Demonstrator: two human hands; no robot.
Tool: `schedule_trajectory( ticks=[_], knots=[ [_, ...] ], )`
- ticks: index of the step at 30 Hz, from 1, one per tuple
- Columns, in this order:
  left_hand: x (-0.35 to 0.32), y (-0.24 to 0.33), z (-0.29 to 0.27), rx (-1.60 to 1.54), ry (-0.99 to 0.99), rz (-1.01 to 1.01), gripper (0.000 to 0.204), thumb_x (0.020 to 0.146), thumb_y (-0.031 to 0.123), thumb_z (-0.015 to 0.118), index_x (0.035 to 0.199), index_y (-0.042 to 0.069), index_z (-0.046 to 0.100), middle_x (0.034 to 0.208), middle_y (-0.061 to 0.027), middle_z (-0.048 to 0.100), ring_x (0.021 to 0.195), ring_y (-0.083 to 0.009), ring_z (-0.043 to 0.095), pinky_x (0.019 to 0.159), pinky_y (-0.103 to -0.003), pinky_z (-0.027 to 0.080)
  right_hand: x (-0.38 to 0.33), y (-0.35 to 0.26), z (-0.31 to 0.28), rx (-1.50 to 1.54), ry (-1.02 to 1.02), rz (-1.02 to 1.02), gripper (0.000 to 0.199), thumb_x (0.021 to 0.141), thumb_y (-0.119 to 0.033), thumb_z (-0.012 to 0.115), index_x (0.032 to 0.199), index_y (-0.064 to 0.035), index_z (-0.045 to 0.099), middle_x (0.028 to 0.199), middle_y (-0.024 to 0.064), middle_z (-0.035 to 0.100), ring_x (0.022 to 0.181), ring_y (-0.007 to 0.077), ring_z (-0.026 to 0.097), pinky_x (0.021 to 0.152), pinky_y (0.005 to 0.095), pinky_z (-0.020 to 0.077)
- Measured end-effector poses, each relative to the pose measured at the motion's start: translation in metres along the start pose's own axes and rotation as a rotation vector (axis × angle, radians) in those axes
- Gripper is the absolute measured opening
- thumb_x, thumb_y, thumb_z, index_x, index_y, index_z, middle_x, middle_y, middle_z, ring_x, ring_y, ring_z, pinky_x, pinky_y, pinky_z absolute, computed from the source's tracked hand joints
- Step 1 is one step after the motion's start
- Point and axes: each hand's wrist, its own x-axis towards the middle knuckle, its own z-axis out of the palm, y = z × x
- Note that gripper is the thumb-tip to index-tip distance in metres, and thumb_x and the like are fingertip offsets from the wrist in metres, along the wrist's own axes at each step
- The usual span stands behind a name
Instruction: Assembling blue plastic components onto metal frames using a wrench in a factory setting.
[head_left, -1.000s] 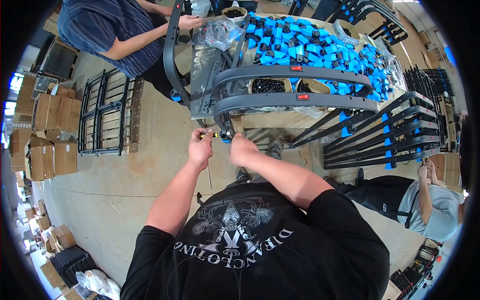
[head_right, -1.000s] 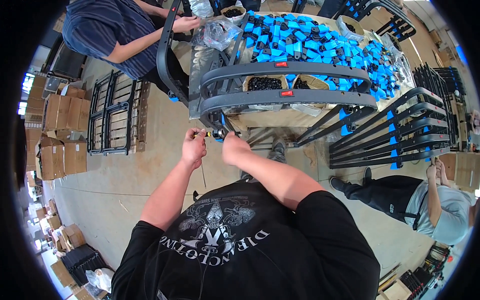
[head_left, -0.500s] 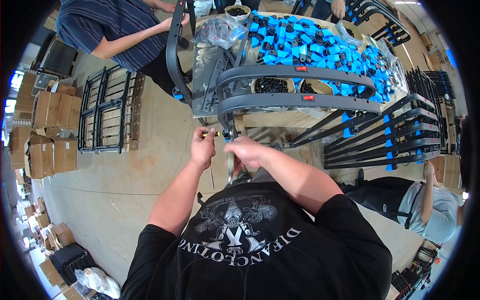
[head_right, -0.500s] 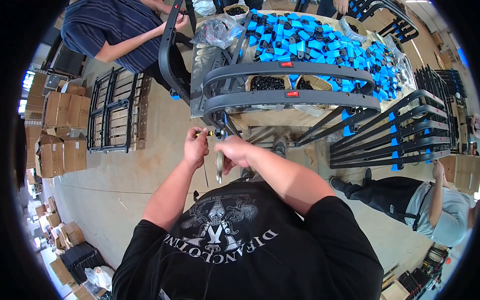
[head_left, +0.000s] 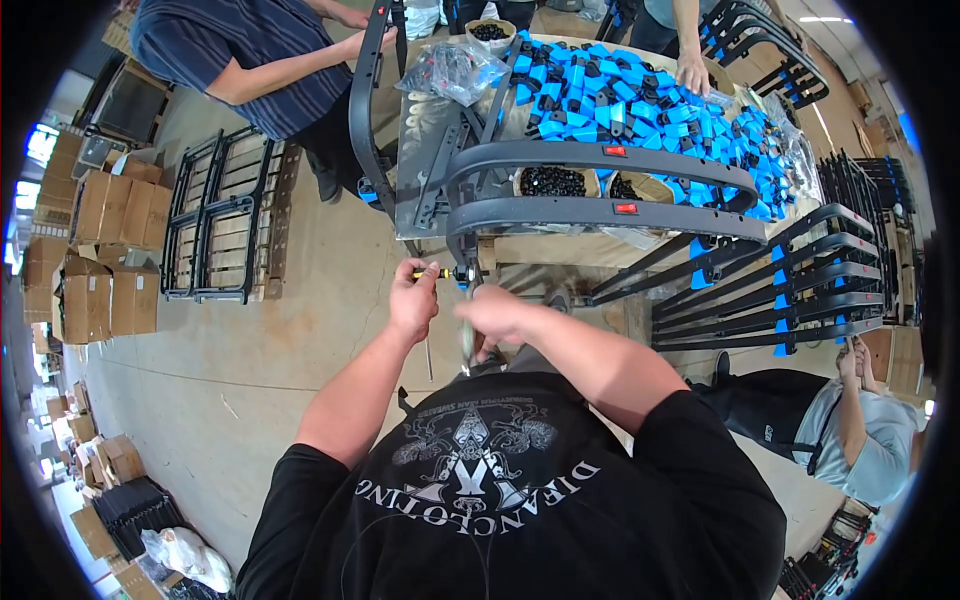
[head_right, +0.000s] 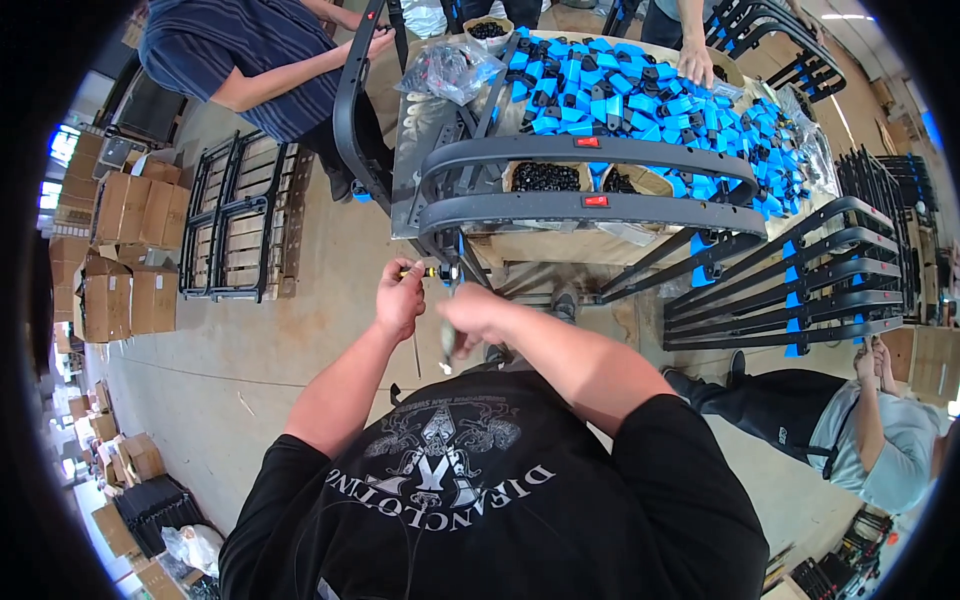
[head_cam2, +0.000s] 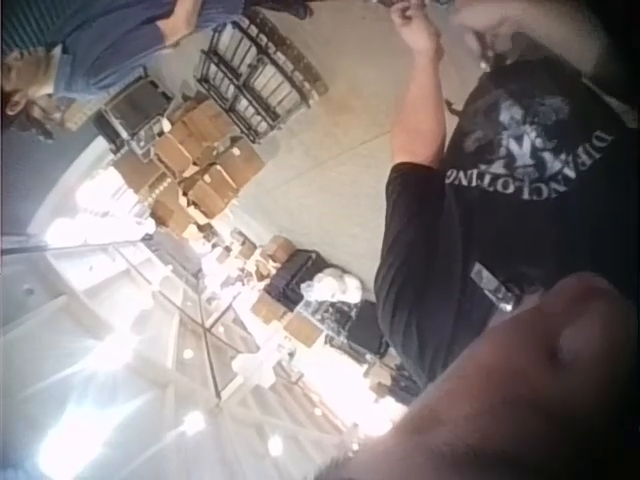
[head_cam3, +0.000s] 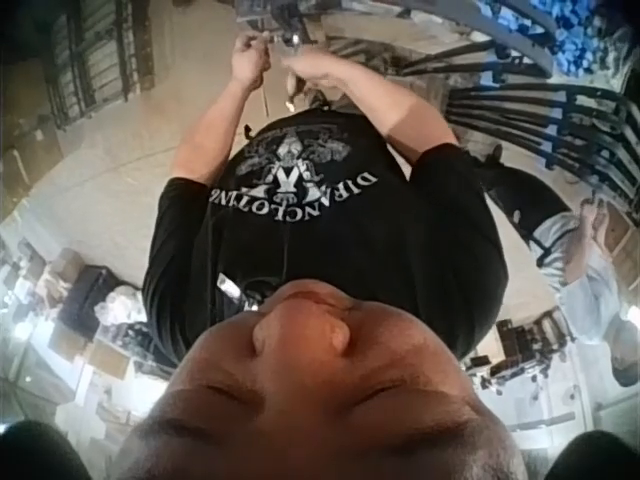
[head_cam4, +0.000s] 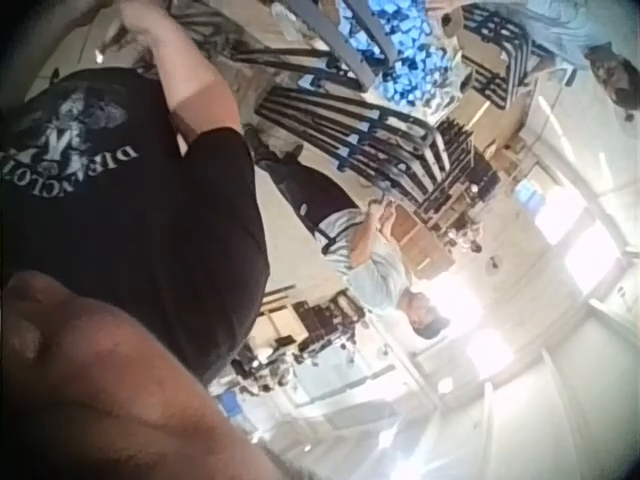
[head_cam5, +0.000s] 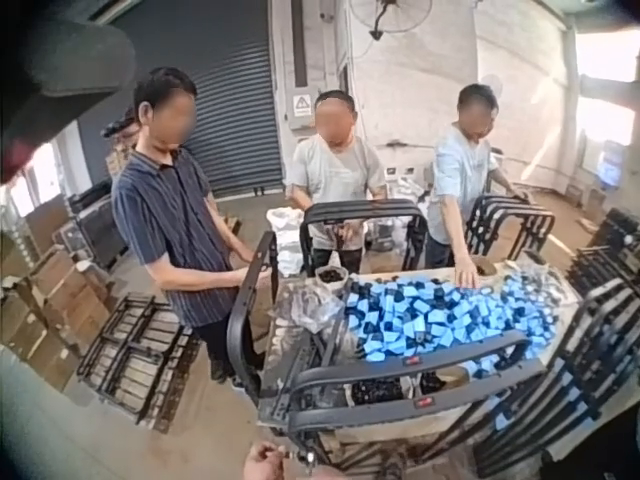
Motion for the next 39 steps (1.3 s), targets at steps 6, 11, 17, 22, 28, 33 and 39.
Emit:
schedule_trajectory(
  ticks=[6,11,17,22,28,33,39],
  knots=[
    [0.002,0.006,0.019,0.014,-0.023,0.012,0.015,0.1,0.02,0.066,0.1,0.014,0.052,0.062,0.0036,0.046,0.044,-0.0066,0.035,0.037,-0.026,0.025,0.033,0.053,-0.003,-0.339,0.319,-0.252,0.028,0.096,-0.019,0.056,0.099,0.0088,0.055,0.083,0.0215,0.066,0.06,0.0364,0.068,0.051,0.0506,0.0578],
    [-0.006,-0.003,-0.006,-0.038,0.017,0.038,0.015,0.1,0.02,0.066,0.1,0.014,0.052,0.062,0.0034,0.046,0.044,-0.0066,0.035,0.037,-0.027,0.025,-0.03,-0.021,0.005,0.435,-0.117,0.081,0.028,0.096,-0.022,0.056,0.099,0.0064,0.057,0.084,0.0206,0.065,0.057,0.0327,0.066,0.049,0.0464,0.0564],
    [-0.001,-0.004,0.01,0.048,-0.01,-0.035,0.014,0.098,0.019,0.067,0.101,0.013,0.054,0.066,0.0027,0.048,0.048,-0.0067,0.037,0.041,-0.027,0.028,0.041,0.067,0.005,-0.605,0.519,-0.429,0.041,0.095,-0.021,0.057,0.114,0.0159,0.052,0.091,0.0253,0.066,0.064,0.0398,0.069,0.051,0.0492,0.0576],
    [0.017,-0.039,-0.009,0.15,0.155,0.321,0.015,0.096,0.019,0.07,0.099,0.009,0.059,0.081,0.0016,0.055,0.073,-0.0082,0.046,0.064,-0.027,0.04,-0.02,0.001,0.007,0.394,-0.155,0.037,0.033,0.091,-0.016,0.06,0.106,0.0122,0.051,0.088,0.0242,0.065,0.06,0.0372,0.068,0.046,0.0493,0.0572],
    [0.022,-0.023,0.008,0.12,0.072,0.277,0.015,0.099,0.02,0.066,0.098,0.014,0.051,0.061,0.0039,0.044,0.044,-0.0066,0.034,0.037,-0.026,0.025,0.035,0.047,0.01,-0.658,0.463,-0.37,0.034,0.087,-0.015,0.063,0.103,0.0129,0.053,0.083,0.021,0.066,0.06,0.034,0.069,0.047,0.0472,0.0561],
    [0.005,-0.017,-0.005,0.088,0.111,0.17,0.014,0.096,0.017,0.069,0.1,0.01,0.057,0.076,0.0022,0.053,0.061,-0.0065,0.042,0.052,-0.028,0.034,-0.02,0.007,0.014,0.243,-0.114,0.015,0.039,0.086,-0.016,0.062,0.107,0.0151,0.052,0.087,0.0221,0.069,0.068,0.0296,0.071,0.054,0.043,0.0579],
    [0.001,-0.01,0.002,0.104,0.121,0.089,0.015,0.096,0.019,0.069,0.102,0.011,0.057,0.072,0.0017,0.052,0.053,-0.0072,0.039,0.046,-0.029,0.03,0.003,0.018,0.02,-0.379,0.239,-0.076,0.036,0.087,-0.017,0.06,0.109,0.0103,0.052,0.086,0.0215,0.067,0.063,0.0308,0.069,0.049,0.0453,0.0556]
  ],
)
